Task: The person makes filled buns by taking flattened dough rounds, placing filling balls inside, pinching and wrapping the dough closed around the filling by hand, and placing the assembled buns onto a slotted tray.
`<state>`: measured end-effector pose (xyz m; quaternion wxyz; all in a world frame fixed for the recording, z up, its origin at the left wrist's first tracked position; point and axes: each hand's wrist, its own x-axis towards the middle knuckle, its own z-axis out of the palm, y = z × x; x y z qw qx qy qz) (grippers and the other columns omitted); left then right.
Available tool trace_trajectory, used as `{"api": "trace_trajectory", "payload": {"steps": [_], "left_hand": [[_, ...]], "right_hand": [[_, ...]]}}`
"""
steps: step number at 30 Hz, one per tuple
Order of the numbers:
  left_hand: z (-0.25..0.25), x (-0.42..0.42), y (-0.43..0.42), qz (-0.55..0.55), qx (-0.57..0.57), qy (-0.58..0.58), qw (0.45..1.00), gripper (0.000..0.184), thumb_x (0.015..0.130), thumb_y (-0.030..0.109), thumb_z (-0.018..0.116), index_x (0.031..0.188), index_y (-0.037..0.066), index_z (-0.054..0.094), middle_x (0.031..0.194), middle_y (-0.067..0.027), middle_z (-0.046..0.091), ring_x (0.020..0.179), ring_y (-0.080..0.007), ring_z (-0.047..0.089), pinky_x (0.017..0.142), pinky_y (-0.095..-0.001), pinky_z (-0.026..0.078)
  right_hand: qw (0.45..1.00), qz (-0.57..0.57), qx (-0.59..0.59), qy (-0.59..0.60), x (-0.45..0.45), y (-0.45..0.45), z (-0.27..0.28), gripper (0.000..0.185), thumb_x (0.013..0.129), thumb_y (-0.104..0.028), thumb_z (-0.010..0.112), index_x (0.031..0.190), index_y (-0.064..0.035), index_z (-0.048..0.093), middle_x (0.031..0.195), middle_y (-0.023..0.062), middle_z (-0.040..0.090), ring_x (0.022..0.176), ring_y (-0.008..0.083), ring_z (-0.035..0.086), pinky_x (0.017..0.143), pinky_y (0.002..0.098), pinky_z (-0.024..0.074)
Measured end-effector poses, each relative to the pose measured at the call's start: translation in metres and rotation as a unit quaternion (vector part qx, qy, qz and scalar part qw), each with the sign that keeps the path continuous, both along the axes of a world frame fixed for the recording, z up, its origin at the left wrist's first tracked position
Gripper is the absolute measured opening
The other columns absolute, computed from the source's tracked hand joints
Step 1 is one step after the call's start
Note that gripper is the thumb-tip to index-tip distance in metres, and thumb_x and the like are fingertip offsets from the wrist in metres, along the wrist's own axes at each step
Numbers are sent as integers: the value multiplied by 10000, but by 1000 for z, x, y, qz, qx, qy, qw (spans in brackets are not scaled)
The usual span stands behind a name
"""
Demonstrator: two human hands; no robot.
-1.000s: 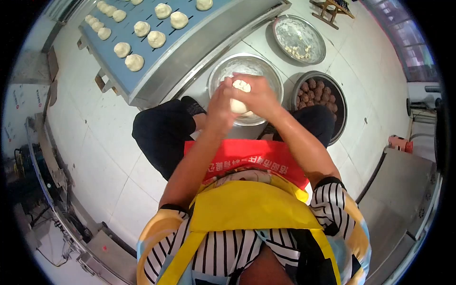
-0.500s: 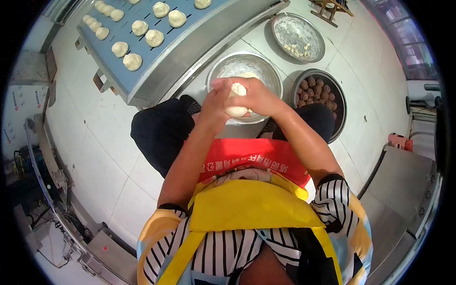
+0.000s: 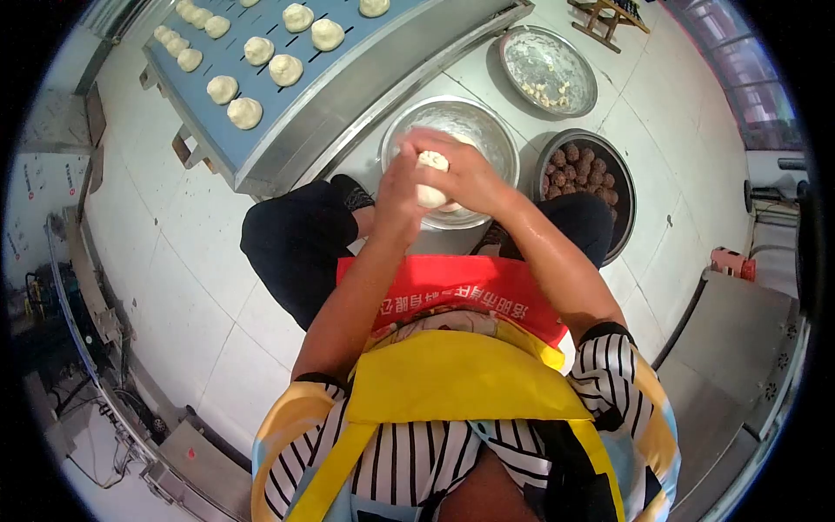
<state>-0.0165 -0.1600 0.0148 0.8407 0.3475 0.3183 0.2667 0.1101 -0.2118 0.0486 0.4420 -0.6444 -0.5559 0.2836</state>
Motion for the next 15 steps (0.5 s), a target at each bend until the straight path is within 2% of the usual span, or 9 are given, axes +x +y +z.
{"api": "trace_trajectory", "payload": {"steps": [2, 3, 6, 9, 11, 14, 15], "left_hand": [[-11, 1, 7, 24, 63, 41, 997, 559, 920, 542, 475, 1181, 49, 501, 1056, -107, 590, 941, -210, 611, 798, -344, 517], [-14, 2, 11, 46, 101, 64, 992, 531, 928, 530, 471, 1150, 50, 519, 1024, -97, 595, 917, -196, 609, 779, -327, 513], [-24, 5, 12, 79, 184, 81, 976, 471, 951, 486, 459, 1079, 42, 546, 951, -75, 592, 849, -154, 593, 735, -284, 489], [-24, 7, 11, 86, 235, 99, 963, 460, 960, 466, 448, 1078, 33, 550, 958, -78, 590, 853, -147, 584, 746, -271, 475], [-24, 7, 10, 111, 247, 103, 957, 443, 967, 435, 451, 1060, 18, 567, 970, -83, 589, 869, -138, 568, 767, -252, 454], [9, -5, 19, 72, -11, 47, 996, 571, 954, 548, 376, 1090, 23, 555, 1006, -117, 600, 908, -182, 598, 763, -302, 497], [4, -7, 29, 28, -101, 66, 992, 660, 928, 630, 313, 1122, 38, 534, 1022, -133, 619, 882, -243, 632, 699, -352, 539]], "right_hand": [[958, -27, 161, -235, 6, -2, 3, 616, 770, -393, 714, 1257, -68, 521, 953, 163, 651, 981, 351, 599, 870, 397, 458], [933, -48, 205, -292, 10, 0, 7, 691, 722, -511, 701, 1232, -89, 503, 818, 155, 639, 805, 380, 614, 730, 424, 487], [938, -49, 18, -343, 0, -11, 20, 488, 763, -511, 638, 999, -91, 560, 710, 107, 625, 661, 302, 628, 568, 394, 487], [921, -57, 82, -376, -1, -6, 10, 338, 822, -431, 606, 862, -104, 533, 673, 73, 617, 605, 279, 622, 488, 383, 463], [920, -43, 104, -376, 2, -6, 4, 290, 845, -383, 592, 853, -99, 537, 672, 81, 610, 603, 267, 620, 480, 379, 461], [922, 22, 146, -358, 12, -5, 8, 254, 857, -342, 590, 840, -95, 535, 680, 86, 607, 596, 260, 616, 472, 382, 463], [923, 50, 161, -346, 12, -6, 11, 248, 857, -334, 592, 836, -94, 533, 685, 87, 607, 593, 260, 615, 471, 385, 464]]}}
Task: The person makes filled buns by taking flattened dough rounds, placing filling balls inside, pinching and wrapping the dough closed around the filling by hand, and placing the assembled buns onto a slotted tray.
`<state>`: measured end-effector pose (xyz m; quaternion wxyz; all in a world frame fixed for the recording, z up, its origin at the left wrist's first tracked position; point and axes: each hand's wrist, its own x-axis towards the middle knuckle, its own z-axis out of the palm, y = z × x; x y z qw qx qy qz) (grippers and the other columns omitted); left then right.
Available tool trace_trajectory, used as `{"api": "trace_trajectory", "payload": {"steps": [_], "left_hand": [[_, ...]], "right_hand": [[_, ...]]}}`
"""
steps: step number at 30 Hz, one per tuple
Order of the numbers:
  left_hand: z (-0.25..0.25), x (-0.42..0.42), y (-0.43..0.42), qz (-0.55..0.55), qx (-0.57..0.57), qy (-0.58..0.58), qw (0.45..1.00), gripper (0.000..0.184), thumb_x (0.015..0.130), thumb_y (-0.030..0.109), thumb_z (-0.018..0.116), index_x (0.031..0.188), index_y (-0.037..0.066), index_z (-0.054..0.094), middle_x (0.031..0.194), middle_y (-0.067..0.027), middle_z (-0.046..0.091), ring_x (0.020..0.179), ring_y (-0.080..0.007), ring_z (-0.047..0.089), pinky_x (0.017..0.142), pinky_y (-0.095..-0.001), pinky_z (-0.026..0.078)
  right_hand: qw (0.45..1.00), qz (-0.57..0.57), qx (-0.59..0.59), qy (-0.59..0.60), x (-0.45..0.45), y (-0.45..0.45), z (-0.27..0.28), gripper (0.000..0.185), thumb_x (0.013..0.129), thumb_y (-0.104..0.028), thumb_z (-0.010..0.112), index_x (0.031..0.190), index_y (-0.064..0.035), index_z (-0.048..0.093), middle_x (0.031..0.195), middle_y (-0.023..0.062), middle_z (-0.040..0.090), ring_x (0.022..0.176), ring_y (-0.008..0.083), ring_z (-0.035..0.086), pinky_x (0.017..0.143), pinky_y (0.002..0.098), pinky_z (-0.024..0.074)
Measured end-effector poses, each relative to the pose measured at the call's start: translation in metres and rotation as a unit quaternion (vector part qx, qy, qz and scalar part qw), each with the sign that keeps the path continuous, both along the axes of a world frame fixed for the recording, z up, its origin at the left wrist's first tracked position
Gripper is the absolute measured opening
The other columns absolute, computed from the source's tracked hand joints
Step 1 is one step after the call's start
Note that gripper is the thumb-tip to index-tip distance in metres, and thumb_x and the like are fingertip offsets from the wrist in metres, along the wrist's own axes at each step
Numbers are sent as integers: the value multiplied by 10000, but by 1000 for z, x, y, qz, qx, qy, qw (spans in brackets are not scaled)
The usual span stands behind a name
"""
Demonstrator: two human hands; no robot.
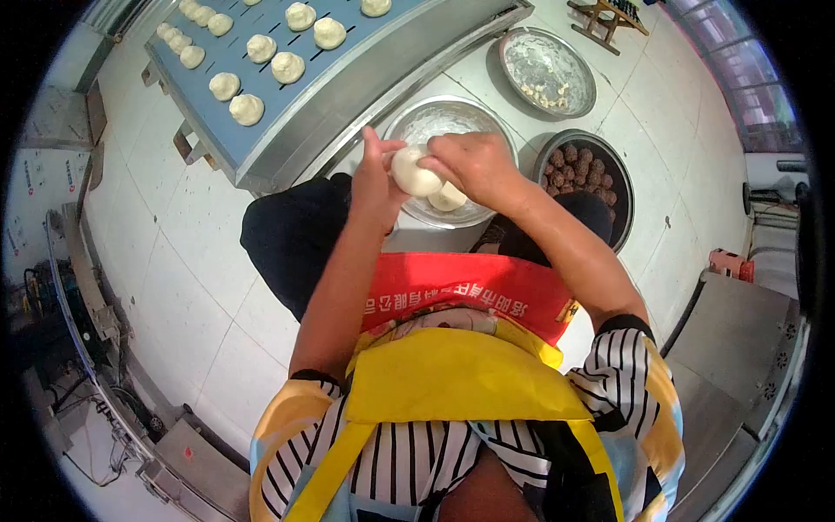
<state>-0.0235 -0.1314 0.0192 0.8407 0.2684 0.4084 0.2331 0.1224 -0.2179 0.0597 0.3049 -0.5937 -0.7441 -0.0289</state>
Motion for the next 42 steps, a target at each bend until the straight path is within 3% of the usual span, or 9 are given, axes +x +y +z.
{"api": "trace_trajectory", "payload": {"steps": [3, 8, 14, 22, 26, 29, 37, 41, 42], "left_hand": [[-3, -12, 2, -302, -135, -183, 926, 736, 868, 712, 317, 1121, 58, 539, 938, -116, 637, 811, -239, 669, 622, -298, 566], [-13, 3, -14, -121, -27, -197, 973, 499, 946, 508, 428, 1216, 93, 484, 1017, -111, 633, 769, -247, 650, 505, -287, 440], [-5, 11, -27, 37, 375, -66, 924, 421, 939, 385, 519, 1197, 60, 448, 1185, -120, 549, 995, -252, 596, 770, -333, 519], [6, -7, 9, -282, -149, -366, 874, 627, 919, 580, 407, 1249, 48, 446, 1124, -160, 593, 848, -290, 661, 685, -325, 578], [20, 7, -15, -12, 264, -104, 959, 511, 831, 163, 674, 1270, 65, 431, 1226, -173, 510, 1015, -300, 590, 756, -344, 548], [20, 1, 0, -1, 775, 119, 620, 569, 767, 113, 708, 1272, 85, 448, 1279, -168, 439, 1144, -321, 484, 885, -413, 473], [14, -9, 14, -170, 894, 79, 407, 322, 751, 96, 696, 1044, 221, 645, 1265, -68, 446, 1152, -338, 441, 940, -409, 429], [6, 4, -9, -4, 663, 62, 746, 421, 786, 62, 660, 1180, 106, 520, 1260, -136, 449, 1174, -340, 441, 946, -402, 442], [-3, 4, -14, -30, 449, -28, 892, 431, 851, 68, 604, 1245, 59, 431, 1266, -164, 451, 1149, -330, 483, 930, -402, 458]], "right_hand": [[999, 45, -2, -23, 0, -1, 9, 215, 851, -301, 599, 843, -95, 536, 687, 81, 592, 584, 270, 608, 473, 387, 468], [998, -50, -35, 0, 11, 0, 9, 177, 828, -242, 636, 899, -93, 572, 732, 96, 590, 637, 304, 612, 536, 380, 486], [995, -60, 35, 67, 11, 8, 1, 185, 842, -249, 611, 861, -76, 548, 767, 92, 604, 654, 292, 612, 523, 387, 479], [994, 21, -24, 103, 13, 9, 32, 129, 840, -162, 618, 916, -59, 601, 761, 123, 584, 676, 314, 584, 591, 375, 473], [944, -92, -83, 305, 14, 1, 16, 130, 889, -152, 596, 926, -28, 607, 696, 54, 583, 593, 177, 560, 540, 277, 430], [791, -129, -171, 573, 13, 6, 14, 139, 904, -145, 593, 887, -7, 595, 684, 18, 560, 550, 85, 484, 497, 231, 368], [495, -94, -496, 707, 55, 16, -3, 248, 912, -214, 486, 693, -97, 480, 528, -44, 355, 384, 63, 270, 402, 238, 272], [441, 49, -388, 808, 99, 19, -8, 220, 906, -251, 497, 748, -99, 522, 548, -43, 392, 433, 64, 365, 432, 216, 316], [552, -39, -389, 736, 86, 20, -9, 192, 898, -230, 517, 804, -72, 571, 633, 6, 477, 520, 102, 456, 477, 245, 389]]}}
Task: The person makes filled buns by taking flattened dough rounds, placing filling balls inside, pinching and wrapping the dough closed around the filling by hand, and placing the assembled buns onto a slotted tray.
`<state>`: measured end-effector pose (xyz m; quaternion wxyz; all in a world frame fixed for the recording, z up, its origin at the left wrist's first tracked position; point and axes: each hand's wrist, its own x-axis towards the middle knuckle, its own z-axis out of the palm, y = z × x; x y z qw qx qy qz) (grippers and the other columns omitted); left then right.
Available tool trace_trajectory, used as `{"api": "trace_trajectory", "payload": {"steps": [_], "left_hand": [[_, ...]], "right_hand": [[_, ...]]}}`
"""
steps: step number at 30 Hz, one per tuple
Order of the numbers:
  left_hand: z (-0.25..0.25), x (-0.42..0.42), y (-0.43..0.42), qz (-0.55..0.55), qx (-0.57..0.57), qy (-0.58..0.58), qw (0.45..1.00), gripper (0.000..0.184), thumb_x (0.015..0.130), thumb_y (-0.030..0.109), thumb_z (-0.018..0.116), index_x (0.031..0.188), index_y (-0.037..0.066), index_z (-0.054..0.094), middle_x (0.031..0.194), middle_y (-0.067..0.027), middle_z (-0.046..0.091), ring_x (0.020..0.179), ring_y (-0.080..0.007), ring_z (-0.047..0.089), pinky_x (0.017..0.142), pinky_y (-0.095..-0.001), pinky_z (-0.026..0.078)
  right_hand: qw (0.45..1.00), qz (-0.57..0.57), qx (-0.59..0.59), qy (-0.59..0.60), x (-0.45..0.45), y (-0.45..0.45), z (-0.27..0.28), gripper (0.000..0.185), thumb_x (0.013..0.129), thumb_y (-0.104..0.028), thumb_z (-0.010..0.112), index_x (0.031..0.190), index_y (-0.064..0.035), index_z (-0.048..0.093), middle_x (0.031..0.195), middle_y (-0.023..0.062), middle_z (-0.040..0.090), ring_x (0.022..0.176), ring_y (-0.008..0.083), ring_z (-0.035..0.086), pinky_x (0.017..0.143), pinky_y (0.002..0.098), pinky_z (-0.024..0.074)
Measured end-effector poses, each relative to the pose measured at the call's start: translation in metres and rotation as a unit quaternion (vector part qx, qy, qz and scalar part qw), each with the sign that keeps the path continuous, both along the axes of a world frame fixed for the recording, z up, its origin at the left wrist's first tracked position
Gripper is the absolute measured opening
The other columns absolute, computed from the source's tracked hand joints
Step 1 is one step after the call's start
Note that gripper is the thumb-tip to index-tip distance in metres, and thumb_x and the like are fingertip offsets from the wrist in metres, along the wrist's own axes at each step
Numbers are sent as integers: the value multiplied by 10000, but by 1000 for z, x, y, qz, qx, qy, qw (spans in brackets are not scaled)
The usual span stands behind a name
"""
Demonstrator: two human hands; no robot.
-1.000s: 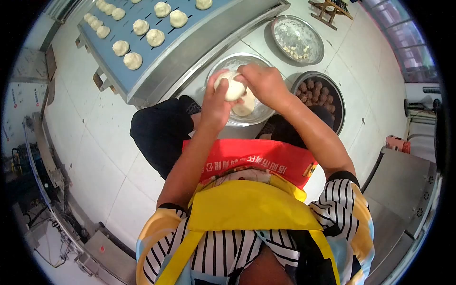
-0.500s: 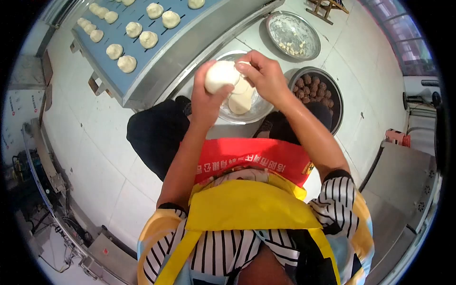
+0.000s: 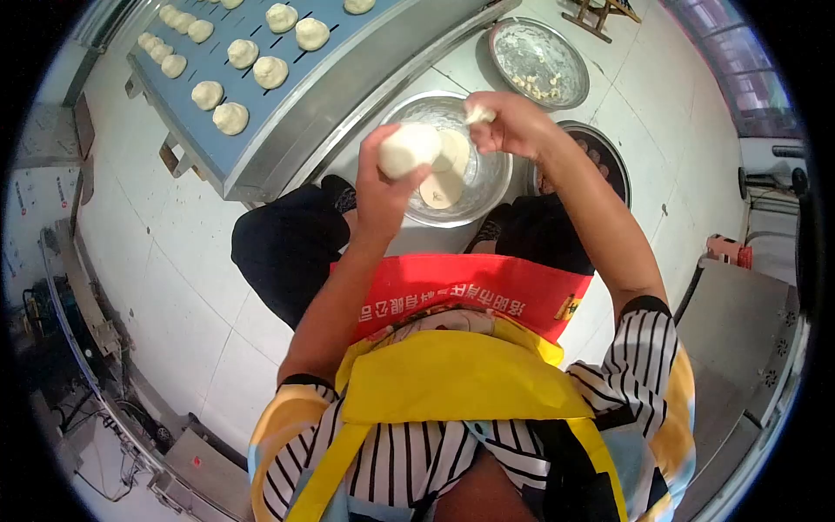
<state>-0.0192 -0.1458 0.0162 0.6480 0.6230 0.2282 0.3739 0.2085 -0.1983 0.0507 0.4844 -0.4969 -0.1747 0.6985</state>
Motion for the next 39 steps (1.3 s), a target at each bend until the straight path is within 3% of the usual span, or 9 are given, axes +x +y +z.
{"api": "trace_trajectory", "payload": {"steps": [3, 7, 8, 13, 18, 30, 33, 36, 39], "left_hand": [[-6, -1, -4, -95, -450, -188, 868, 459, 893, 179, 592, 1291, 69, 390, 1296, -168, 460, 1115, -336, 531, 956, -429, 454], [-15, -9, -4, -144, -506, -123, 841, 541, 944, 549, 388, 1247, 108, 470, 1162, -115, 580, 955, -291, 612, 682, -340, 486], [-16, -8, -3, -158, -508, -106, 840, 587, 925, 598, 361, 1232, 113, 486, 1126, -110, 596, 925, -278, 618, 640, -325, 464], [-19, 0, 6, -279, -555, -180, 763, 746, 841, 756, 312, 1180, 131, 536, 1015, -105, 633, 862, -227, 631, 579, -317, 476], [19, 16, -9, -86, -483, -38, 870, 791, 832, 765, 317, 1183, 90, 530, 1047, -95, 620, 933, -214, 625, 753, -352, 524], [40, 21, -12, -65, -462, -61, 882, 765, 861, 707, 376, 1195, 29, 502, 1113, -81, 591, 1050, -205, 583, 886, -336, 481], [45, 18, -13, -59, -440, -46, 895, 755, 863, 700, 386, 1193, 30, 502, 1112, -83, 595, 1045, -205, 588, 880, -345, 485], [48, 10, -8, -95, -401, 31, 911, 753, 872, 700, 357, 1197, 37, 503, 1113, -87, 603, 1042, -209, 594, 880, -357, 486], [43, 15, -6, -102, -409, 14, 907, 724, 880, 689, 355, 1195, 54, 505, 1067, -88, 618, 952, -212, 630, 730, -369, 535]], "right_hand": [[959, 16, 13, -283, -16, -4, -38, 209, 887, -196, 540, 1016, -59, 634, 921, 92, 600, 769, 175, 595, 621, 287, 507], [793, 60, 187, -577, -28, 0, -50, 339, 874, -188, 570, 1196, -91, 608, 1197, 132, 578, 1008, 218, 590, 795, 330, 513], [876, 19, 192, -442, -29, -6, -40, 463, 821, -202, 650, 1259, -90, 550, 1298, 137, 525, 1114, 236, 553, 923, 344, 450], [857, 66, 280, -426, -81, -27, 5, 768, 690, -280, 773, 1348, -93, 425, 1310, 136, 509, 1154, 249, 526, 971, 347, 406], [897, 17, 222, -383, -83, -30, -10, 931, 528, -336, 866, 1294, -62, 413, 1199, 135, 556, 1122, 266, 546, 947, 335, 417], [853, -144, 199, -460, -107, -28, 17, 711, 553, -294, 847, 1129, -30, 523, 966, 121, 627, 885, 226, 619, 800, 318, 483], [762, -155, 264, -571, -106, -23, 6, 678, 555, -288, 842, 1105, -31, 540, 919, 110, 628, 778, 203, 614, 733, 298, 496], [916, -52, 239, -318, -103, -34, 31, 656, 570, -291, 827, 1099, -26, 543, 910, 126, 624, 777, 236, 616, 737, 312, 497], [881, -104, 164, -431, -108, -28, 34, 688, 569, -227, 792, 1174, -42, 519, 991, 109, 627, 888, 176, 614, 793, 302, 483]]}}
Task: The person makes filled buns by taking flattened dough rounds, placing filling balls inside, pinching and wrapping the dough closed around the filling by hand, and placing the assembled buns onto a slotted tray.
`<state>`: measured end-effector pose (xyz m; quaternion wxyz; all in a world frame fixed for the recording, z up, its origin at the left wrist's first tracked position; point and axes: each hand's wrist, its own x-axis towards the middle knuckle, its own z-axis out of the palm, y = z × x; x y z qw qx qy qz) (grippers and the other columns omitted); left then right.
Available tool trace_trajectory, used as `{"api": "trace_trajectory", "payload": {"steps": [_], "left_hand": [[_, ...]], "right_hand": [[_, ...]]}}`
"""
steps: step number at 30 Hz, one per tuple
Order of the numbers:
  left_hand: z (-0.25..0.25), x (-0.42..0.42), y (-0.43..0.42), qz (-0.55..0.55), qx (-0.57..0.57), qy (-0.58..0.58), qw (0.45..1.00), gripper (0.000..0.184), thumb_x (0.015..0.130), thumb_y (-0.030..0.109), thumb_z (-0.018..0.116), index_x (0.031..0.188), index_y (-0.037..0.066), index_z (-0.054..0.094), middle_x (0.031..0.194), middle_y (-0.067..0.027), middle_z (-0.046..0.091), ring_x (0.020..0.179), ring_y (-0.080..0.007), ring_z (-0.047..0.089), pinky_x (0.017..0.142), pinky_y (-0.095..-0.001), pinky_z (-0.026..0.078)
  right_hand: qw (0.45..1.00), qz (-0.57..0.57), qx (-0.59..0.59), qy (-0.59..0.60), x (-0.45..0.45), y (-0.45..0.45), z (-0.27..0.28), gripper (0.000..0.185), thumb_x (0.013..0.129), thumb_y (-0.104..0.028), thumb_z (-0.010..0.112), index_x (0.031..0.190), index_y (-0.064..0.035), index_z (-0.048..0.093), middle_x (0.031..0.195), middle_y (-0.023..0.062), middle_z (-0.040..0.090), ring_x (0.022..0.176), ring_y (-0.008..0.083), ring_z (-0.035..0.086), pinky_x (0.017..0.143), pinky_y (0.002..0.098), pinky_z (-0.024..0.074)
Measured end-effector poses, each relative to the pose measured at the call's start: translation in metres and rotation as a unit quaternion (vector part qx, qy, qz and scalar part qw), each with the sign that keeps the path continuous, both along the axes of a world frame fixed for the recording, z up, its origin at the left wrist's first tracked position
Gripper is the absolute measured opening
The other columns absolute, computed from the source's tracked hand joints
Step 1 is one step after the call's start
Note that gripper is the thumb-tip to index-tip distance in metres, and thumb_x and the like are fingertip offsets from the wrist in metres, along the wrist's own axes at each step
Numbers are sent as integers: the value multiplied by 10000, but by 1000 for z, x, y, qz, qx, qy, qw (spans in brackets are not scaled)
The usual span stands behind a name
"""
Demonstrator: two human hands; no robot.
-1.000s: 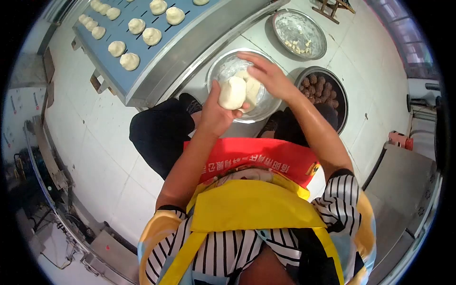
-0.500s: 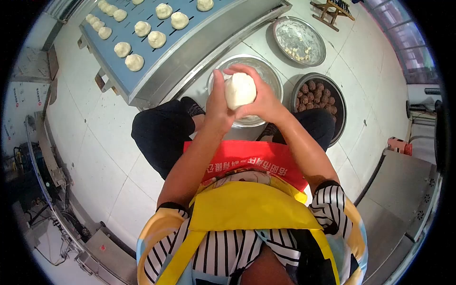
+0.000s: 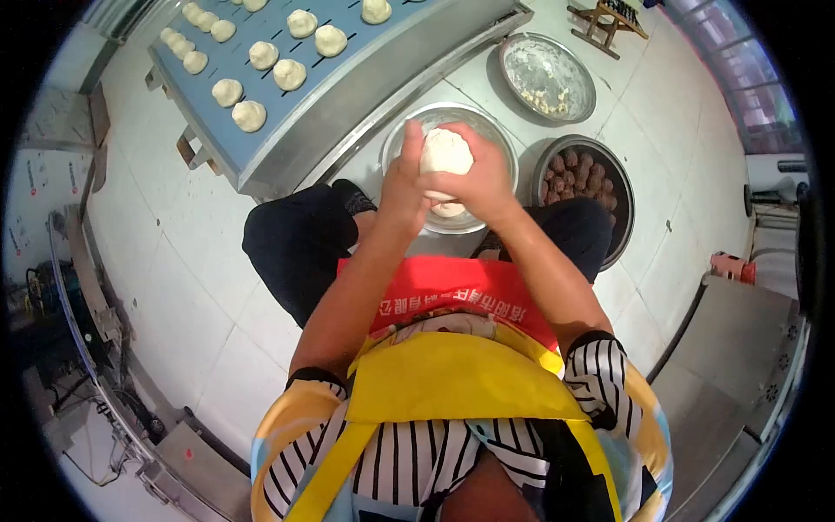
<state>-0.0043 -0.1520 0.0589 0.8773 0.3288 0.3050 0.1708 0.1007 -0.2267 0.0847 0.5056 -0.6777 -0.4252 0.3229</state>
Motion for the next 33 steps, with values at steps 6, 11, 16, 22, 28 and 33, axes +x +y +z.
{"api": "trace_trajectory", "payload": {"steps": [6, 11, 16, 22, 28, 33], "left_hand": [[-1, -7, 6, -30, -20, -39, 999, 667, 893, 666, 362, 1192, 92, 523, 1074, -77, 629, 986, -214, 622, 791, -357, 525], [-7, 2, -6, 36, -80, -94, 992, 664, 890, 661, 384, 1228, 104, 507, 1114, -82, 604, 1080, -215, 579, 890, -393, 485], [-17, -10, -12, 92, 376, -18, 922, 713, 871, 704, 351, 1272, 128, 478, 1179, -81, 576, 1096, -221, 568, 886, -384, 486], [7, -5, -3, 10, -29, -66, 997, 724, 871, 705, 346, 1257, 108, 480, 1157, -76, 585, 1089, -219, 574, 849, -401, 512], [-2, -3, -4, 14, 67, -64, 996, 699, 893, 672, 352, 1274, 95, 459, 1197, -98, 560, 1100, -235, 565, 892, -384, 491], [-6, 0, 6, -7, -5, -59, 998, 703, 891, 668, 365, 1258, 79, 482, 1152, -89, 589, 1082, -217, 571, 897, -373, 484]], "right_hand": [[995, 54, 6, 84, 0, -4, 3, 566, 598, -285, 797, 1042, -12, 576, 950, 152, 603, 906, 293, 592, 803, 361, 477], [984, -50, 78, -150, -8, 3, -19, 579, 589, -270, 789, 1055, -9, 565, 1006, 150, 595, 972, 272, 579, 827, 361, 470], [992, 62, 18, 110, -2, -2, 2, 540, 593, -283, 786, 1021, -24, 584, 1059, 147, 594, 1013, 284, 566, 845, 364, 460], [992, 20, 106, -64, -7, -2, -5, 510, 609, -164, 764, 1066, -40, 575, 1016, 58, 607, 967, 176, 569, 846, 320, 455], [991, -4, 67, -112, -1, 6, -13, 506, 597, -300, 777, 992, -44, 591, 1012, 151, 596, 1002, 317, 559, 874, 392, 434], [994, 33, 97, -29, -5, 1, -5, 561, 587, -332, 785, 1031, -54, 584, 995, 150, 589, 959, 342, 555, 861, 404, 438]]}}
